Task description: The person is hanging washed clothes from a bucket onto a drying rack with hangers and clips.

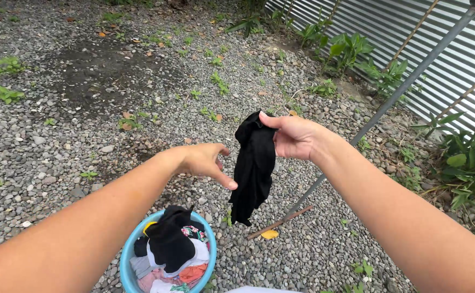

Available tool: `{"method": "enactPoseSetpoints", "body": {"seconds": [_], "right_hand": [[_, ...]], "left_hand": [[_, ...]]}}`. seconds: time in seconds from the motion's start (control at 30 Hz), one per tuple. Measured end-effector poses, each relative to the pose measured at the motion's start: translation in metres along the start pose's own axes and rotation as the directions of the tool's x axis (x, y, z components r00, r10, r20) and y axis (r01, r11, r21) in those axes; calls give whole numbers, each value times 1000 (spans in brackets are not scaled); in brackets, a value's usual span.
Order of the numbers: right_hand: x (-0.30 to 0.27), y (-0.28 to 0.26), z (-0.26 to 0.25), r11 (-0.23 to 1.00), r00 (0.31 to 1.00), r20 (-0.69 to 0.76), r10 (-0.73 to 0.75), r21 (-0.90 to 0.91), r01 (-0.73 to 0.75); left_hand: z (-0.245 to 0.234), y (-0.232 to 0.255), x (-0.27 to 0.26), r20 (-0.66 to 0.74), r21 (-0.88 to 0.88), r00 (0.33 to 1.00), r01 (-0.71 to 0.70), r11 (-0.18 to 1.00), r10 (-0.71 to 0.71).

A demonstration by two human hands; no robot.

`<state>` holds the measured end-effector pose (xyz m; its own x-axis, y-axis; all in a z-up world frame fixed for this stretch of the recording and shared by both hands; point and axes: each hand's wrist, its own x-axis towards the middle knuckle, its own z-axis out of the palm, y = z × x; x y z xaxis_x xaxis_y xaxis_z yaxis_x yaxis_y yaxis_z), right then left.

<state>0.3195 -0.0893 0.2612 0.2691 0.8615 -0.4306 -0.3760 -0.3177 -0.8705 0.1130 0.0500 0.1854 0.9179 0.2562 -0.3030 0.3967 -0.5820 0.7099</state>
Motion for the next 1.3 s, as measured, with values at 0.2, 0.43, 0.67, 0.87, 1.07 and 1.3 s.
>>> {"method": "enactPoseSetpoints", "body": {"seconds": [0.2,0.43,0.67,0.87,1.07,1.3], "right_hand": [[-43,-7,-4,885,996,-89,2,464,39],[-90,32,-78,977,810,-547,-213,-115,180],[-128,69,-124,921,731,-567,-381,-298,249],[-192,53,-95,885,901,-330,-280,-452,110],[-194,24,-133,636,892,-230,-389,-768,79],[-191,1,-106,542,811,-270,-520,-837,68]], "left_hand": [[57,53,40,-554,-210,823,-287,935,127],[7,74,55,-656,-35,710,-367,930,255],[6,146,84,-164,482,718,-539,690,676],[23,194,71,-62,574,807,-453,682,588],[26,183,85,95,732,720,-518,442,688],[21,124,120,-123,-92,968,210,973,-220]]}}
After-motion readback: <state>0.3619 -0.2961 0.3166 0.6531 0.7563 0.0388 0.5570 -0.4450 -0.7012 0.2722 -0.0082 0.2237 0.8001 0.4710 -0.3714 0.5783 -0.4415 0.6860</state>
